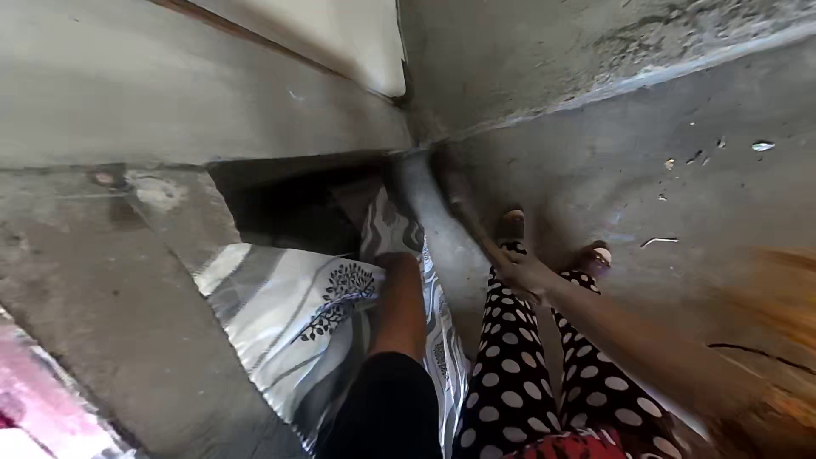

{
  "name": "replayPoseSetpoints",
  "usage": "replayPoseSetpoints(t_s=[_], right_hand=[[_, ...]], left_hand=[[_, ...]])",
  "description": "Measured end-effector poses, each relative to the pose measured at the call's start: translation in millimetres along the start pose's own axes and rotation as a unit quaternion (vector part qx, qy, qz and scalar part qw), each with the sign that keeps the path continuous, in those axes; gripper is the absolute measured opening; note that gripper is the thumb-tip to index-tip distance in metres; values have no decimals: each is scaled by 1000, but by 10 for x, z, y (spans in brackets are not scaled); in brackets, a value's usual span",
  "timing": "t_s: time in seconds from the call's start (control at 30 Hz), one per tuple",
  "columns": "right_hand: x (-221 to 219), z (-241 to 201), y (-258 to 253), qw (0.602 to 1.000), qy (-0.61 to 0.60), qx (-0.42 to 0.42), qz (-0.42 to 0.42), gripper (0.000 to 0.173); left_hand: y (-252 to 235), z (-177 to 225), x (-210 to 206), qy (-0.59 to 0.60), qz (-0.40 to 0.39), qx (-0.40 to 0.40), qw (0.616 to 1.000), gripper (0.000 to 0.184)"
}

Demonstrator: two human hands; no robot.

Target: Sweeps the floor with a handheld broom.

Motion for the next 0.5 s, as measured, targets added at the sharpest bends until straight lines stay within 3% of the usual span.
replayPoseSetpoints(t_s=[0.03,0.1,0.2,0.27,0.37,0.43,0.5], right_hand=[[-132,-205,-213,998,39,-8,-39,49],[-441,-583,-772,995,49,-9,-86,30],[-762,-920,-1494,989,-117,11,-88,25],[-768,-995,-1616,954,-292,38,-57,18],[-636,-667,-1373,870,-481,107,-22,13],[-606,-376,-888,854,-503,133,15,11],[-644,-157,-385,864,-489,113,24,9]], left_hand=[[-208,6,-114,-46,-80,-11,996,44],[-278,32,-230,6,-162,8,987,51],[-67,180,-410,-17,-113,-16,993,45],[-5,233,-423,-101,-116,-57,986,46],[55,325,-344,-61,-122,-91,986,41],[7,427,-339,-81,-109,-129,982,41],[-82,533,-419,-177,-83,-166,967,42]])
Point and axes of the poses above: each hand's wrist, its own y-axis away from the middle knuckle, its own x-axis out of the back of the hand, z = x × y, the point moved 1 cm from there along -y, towards the middle knuckle, and after that the axes turned 7 degrees about -z, right-handed, at the moved point
